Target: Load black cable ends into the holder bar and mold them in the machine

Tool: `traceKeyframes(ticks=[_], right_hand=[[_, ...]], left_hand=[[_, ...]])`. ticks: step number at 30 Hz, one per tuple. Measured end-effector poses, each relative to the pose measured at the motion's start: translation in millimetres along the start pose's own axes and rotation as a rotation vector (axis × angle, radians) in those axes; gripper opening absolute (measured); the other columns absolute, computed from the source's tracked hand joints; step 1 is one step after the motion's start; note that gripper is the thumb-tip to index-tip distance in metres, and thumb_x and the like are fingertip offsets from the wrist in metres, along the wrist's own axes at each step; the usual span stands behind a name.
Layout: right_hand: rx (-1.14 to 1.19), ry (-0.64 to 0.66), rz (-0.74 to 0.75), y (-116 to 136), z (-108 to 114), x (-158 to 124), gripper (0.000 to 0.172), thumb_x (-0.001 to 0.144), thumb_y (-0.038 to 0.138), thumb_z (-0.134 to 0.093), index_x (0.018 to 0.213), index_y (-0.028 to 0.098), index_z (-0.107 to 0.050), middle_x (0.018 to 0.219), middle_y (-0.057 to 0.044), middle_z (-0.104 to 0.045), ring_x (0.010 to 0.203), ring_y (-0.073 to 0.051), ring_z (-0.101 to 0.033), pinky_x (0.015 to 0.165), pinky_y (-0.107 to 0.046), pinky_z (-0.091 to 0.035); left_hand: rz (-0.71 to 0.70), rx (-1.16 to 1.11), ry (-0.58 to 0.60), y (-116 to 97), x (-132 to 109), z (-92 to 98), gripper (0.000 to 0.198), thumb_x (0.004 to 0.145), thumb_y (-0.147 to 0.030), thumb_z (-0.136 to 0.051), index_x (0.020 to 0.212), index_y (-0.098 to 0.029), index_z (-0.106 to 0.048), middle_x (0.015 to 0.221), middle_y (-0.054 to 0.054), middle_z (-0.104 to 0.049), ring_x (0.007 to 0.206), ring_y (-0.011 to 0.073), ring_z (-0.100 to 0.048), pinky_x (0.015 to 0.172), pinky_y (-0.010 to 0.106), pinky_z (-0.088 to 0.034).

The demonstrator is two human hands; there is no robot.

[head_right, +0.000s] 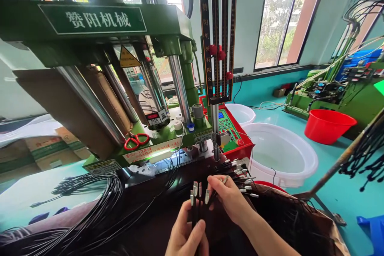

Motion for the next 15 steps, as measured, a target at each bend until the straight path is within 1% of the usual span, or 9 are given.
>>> traceKeyframes(ticks=[2,4,5,6,8,10,11,13,15], right_hand=[[-0.095,-0.058,0.032,5,4,-2,0.039,0.071,0.046,-0.066,0.051,0.015,-0.052,0.049,0.001,-0.056,0.040,-0.008,-0.045,0.037,-0.019,-0.032],[-0.131,-0.038,0.015,5,4,-3,0.040,0.069,0.045,-0.068,0.051,0.016,-0.048,0.048,0.001,-0.056,0.035,-0.005,-0.039,0.034,-0.018,-0.026],[-0.123,-0.018,0.004,3,4,-2,0.041,0.070,0.045,-0.067,0.050,0.016,-0.046,0.046,0.002,-0.055,0.034,-0.004,-0.038,0.033,-0.018,-0.022],[-0.108,-0.006,-0.005,1,5,0,0.042,0.071,0.046,-0.066,0.050,0.016,-0.045,0.043,0.002,-0.053,0.032,-0.004,-0.037,0.032,-0.018,-0.019],[-0.087,-0.020,0.002,-3,9,2,0.044,0.072,0.049,-0.064,0.049,0.017,-0.043,0.039,0.004,-0.049,0.030,-0.004,-0.035,0.031,-0.018,-0.015],[-0.109,-0.065,0.013,-8,14,4,0.045,0.072,0.050,-0.063,0.049,0.017,-0.043,0.039,0.005,-0.047,0.029,-0.003,-0.032,0.031,-0.018,-0.013],[-0.129,-0.076,0.006,-10,15,4,0.044,0.071,0.051,-0.063,0.050,0.017,-0.044,0.039,0.004,-0.048,0.029,-0.003,-0.031,0.030,-0.018,-0.013],[-0.139,-0.081,-0.023,-13,14,3,0.043,0.070,0.051,-0.065,0.051,0.017,-0.046,0.041,0.004,-0.049,0.029,-0.002,-0.030,0.030,-0.018,-0.015],[-0.110,-0.085,-0.055,-15,13,2,0.042,0.068,0.050,-0.067,0.052,0.017,-0.046,0.043,0.005,-0.049,0.030,-0.002,-0.031,0.031,-0.018,-0.016]], left_hand=[[-0.101,0.099,-0.063,-10,-1,3.0,0.046,0.067,-0.048,-0.066,0.100,-0.021,-0.052,0.059,-0.001,-0.060,0.045,0.0093,-0.052,0.045,0.019,-0.041],[-0.218,0.205,-0.177,-22,-4,9.3,0.044,0.059,-0.039,-0.074,0.094,-0.020,-0.055,0.078,0.003,-0.065,0.065,0.0137,-0.059,0.063,0.021,-0.047],[-0.240,0.240,-0.209,-25,-5,11.2,0.041,0.059,-0.037,-0.075,0.091,-0.020,-0.056,0.081,0.004,-0.065,0.069,0.0143,-0.059,0.066,0.022,-0.047],[-0.225,0.252,-0.203,-27,-5,11.0,0.037,0.061,-0.037,-0.072,0.090,-0.019,-0.056,0.076,0.003,-0.064,0.063,0.0131,-0.058,0.061,0.021,-0.047],[-0.129,0.234,-0.097,-27,-2,5.0,0.029,0.069,-0.040,-0.064,0.085,-0.018,-0.054,0.056,-0.003,-0.054,0.042,0.0075,-0.047,0.042,0.018,-0.038],[-0.027,0.219,0.033,-30,-1,-3.6,0.030,0.068,-0.040,-0.065,0.083,-0.017,-0.052,0.050,-0.007,-0.045,0.031,0.0032,-0.034,0.032,0.016,-0.026],[0.015,0.234,0.078,-31,-1,-6.7,0.032,0.065,-0.038,-0.068,0.084,-0.017,-0.052,0.050,-0.008,-0.044,0.031,0.0025,-0.032,0.031,0.016,-0.024],[0.077,0.280,0.144,-35,-1,-10.7,0.033,0.062,-0.036,-0.070,0.083,-0.016,-0.054,0.050,-0.007,-0.045,0.033,0.0033,-0.034,0.033,0.016,-0.026],[0.048,0.317,0.231,-42,-1,-15.2,0.027,0.069,-0.040,-0.063,0.074,-0.015,-0.056,0.048,-0.005,-0.044,0.039,0.0063,-0.040,0.041,0.019,-0.034]])
Point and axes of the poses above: each hand's wrist, its own x-axis towards the middle knuckle, its own z-axis out of the back of the hand, y = z × x, the point moved 7 cm from there along x, towards the middle knuckle
